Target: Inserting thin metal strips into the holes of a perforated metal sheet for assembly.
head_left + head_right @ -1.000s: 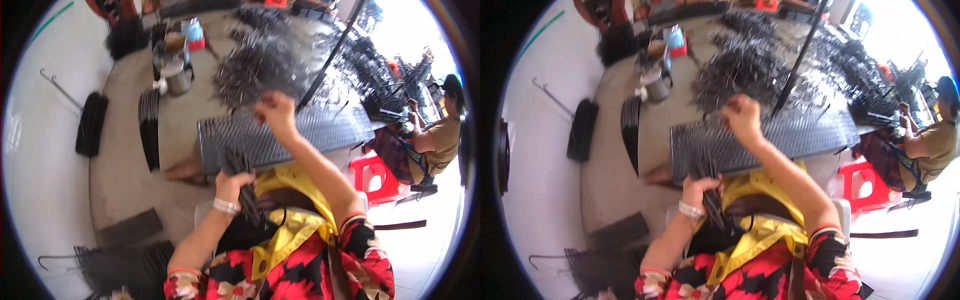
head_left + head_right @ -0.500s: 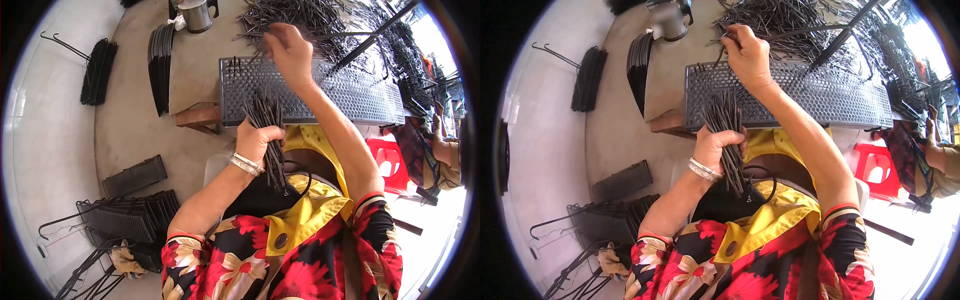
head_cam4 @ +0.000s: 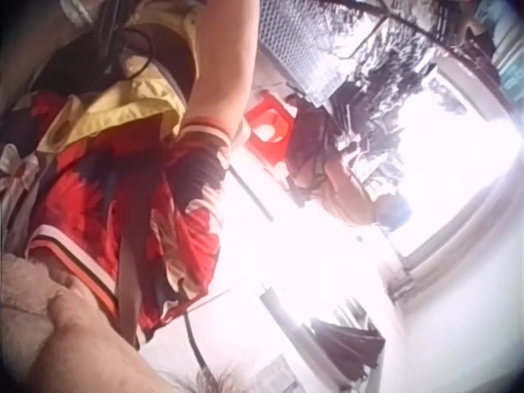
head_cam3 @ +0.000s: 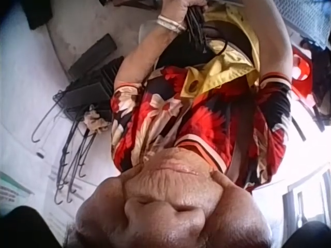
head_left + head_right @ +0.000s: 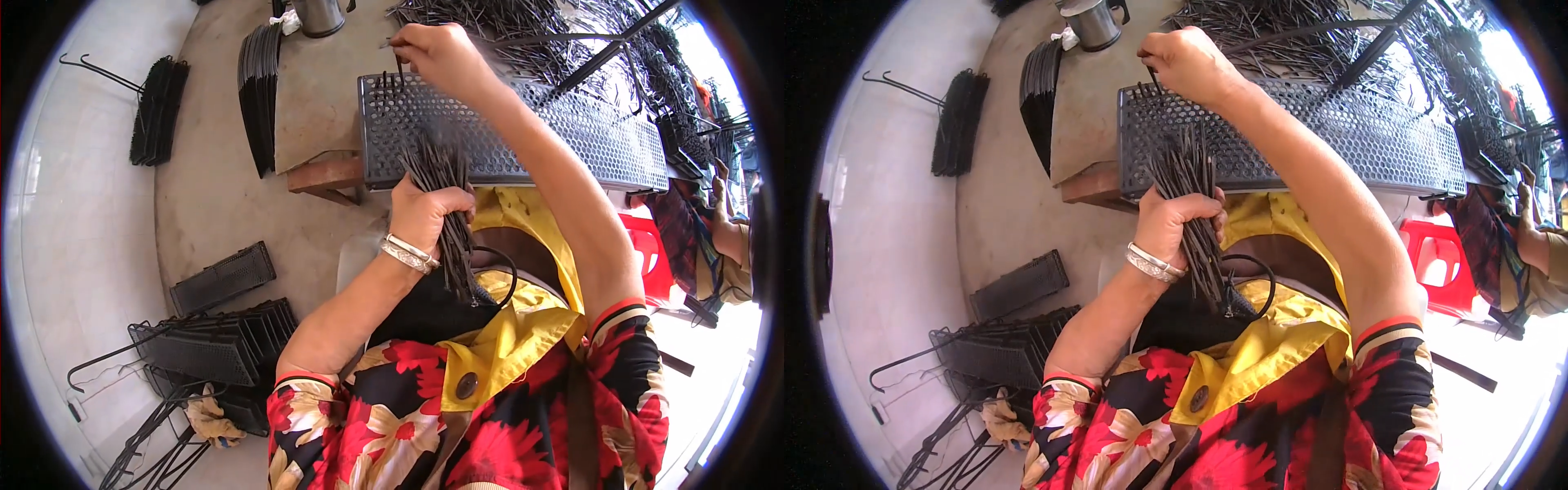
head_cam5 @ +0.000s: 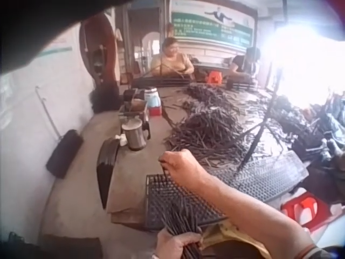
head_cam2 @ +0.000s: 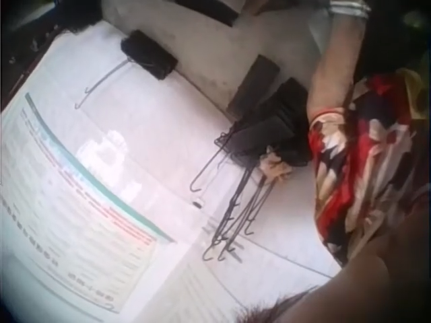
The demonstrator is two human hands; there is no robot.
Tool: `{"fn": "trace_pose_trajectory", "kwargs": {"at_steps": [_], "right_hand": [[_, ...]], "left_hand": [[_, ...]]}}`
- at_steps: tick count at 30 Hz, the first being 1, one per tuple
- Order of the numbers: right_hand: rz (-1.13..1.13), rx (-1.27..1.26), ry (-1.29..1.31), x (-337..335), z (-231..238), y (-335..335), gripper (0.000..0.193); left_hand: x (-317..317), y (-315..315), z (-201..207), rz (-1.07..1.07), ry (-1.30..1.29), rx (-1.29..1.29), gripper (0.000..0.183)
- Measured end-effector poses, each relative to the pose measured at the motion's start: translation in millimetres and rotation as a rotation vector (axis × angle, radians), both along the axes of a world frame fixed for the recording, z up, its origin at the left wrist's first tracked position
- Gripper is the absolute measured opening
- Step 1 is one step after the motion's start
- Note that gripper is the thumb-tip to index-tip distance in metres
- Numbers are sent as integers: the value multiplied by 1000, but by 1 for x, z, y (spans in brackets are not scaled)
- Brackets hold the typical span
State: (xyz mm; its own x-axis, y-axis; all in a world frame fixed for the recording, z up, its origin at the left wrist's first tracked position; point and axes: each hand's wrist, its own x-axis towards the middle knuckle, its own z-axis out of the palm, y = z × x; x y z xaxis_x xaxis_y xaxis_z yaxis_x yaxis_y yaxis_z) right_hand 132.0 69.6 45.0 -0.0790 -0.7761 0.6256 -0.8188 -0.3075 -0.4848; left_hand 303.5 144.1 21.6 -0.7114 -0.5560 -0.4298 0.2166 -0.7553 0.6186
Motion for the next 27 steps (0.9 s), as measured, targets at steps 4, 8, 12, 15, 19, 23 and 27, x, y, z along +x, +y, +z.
{"fn": "trace_pose_trajectory", "kwargs": {"at_steps": [4, 8, 12, 15, 19, 23, 27], "right_hand": [[99, 118, 141, -2, 12, -1, 12], [169, 177, 171, 0, 10, 3, 13], [3, 221, 95, -4, 13, 27, 16], [-92, 703, -573, 1, 32, 63, 27], [30, 798, -668, 11, 27, 89, 21], [-54, 722, -771, 12, 29, 96, 15], [-162, 496, -909, -13, 35, 93, 13]], "left_hand": [[1, 0, 5, -10, 7, -1, 21], [1, -1, 4, -19, -22, 21, 20], [1, 2, 12, -10, -43, 39, 20], [0, 1, 8, 5, -15, 28, 19], [3, 0, 5, -48, -44, 38, 18], [2, 1, 4, -17, -26, -14, 16], [1, 1, 3, -32, -36, -29, 16]]}}
